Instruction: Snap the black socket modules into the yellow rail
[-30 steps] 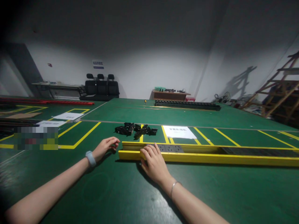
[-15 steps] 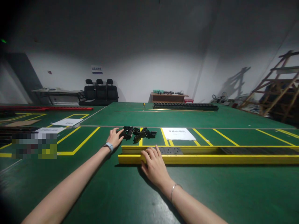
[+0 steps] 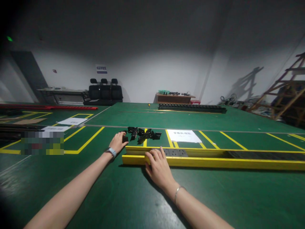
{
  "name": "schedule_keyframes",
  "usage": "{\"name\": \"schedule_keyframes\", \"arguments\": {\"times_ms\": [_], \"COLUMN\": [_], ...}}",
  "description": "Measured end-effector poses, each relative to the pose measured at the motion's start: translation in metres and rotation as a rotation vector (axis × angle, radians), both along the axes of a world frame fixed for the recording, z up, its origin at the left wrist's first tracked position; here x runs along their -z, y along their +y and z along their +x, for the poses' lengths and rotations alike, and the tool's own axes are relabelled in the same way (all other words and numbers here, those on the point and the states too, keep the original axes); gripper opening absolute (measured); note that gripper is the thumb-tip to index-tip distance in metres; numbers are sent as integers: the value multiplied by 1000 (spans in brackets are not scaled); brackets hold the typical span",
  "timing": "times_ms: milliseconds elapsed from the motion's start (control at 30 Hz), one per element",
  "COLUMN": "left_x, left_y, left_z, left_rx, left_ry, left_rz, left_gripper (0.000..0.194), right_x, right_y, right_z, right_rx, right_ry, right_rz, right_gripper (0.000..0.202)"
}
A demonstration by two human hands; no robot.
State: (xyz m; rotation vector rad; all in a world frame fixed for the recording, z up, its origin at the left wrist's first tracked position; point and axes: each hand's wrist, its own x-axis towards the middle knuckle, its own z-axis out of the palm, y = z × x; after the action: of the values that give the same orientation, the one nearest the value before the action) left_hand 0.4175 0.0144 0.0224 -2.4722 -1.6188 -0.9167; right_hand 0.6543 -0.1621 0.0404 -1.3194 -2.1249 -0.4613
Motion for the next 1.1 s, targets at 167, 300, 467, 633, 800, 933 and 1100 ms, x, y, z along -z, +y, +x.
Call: {"name": "schedule_keyframes", "arguments": {"times_ms": [167, 300, 467, 633, 800, 933, 1100], "left_x": [2, -11, -50, -86, -83, -77, -79], "left_y": [1, 4, 4, -14, -22, -21, -26], "left_z": [-5, -12, -32, -46, -48, -46, -44], "left_rx": [54, 101, 227, 424, 448, 404, 394], "left_ry": [-45, -80, -72, -203, -297, -329, -307], "left_rz": [-85, -251, -448, -994, -1221, -1233, -1261], "left_gripper": [36, 25, 25, 43, 49, 51, 50], "right_x": [1, 3, 4, 3, 2, 2, 2], "right_y": [0, 1, 1, 0, 0, -1, -1], "right_z": [1, 1, 2, 1, 1, 1, 1], "right_rx": [-1, -6, 5, 22, 30, 30, 35], "right_ry": [0, -1, -5, -14, -14, -27, -34], "right_rz": [-5, -1, -16, -29, -40, -42, -46], "right_gripper": [37, 37, 35, 35, 36, 35, 34]}}
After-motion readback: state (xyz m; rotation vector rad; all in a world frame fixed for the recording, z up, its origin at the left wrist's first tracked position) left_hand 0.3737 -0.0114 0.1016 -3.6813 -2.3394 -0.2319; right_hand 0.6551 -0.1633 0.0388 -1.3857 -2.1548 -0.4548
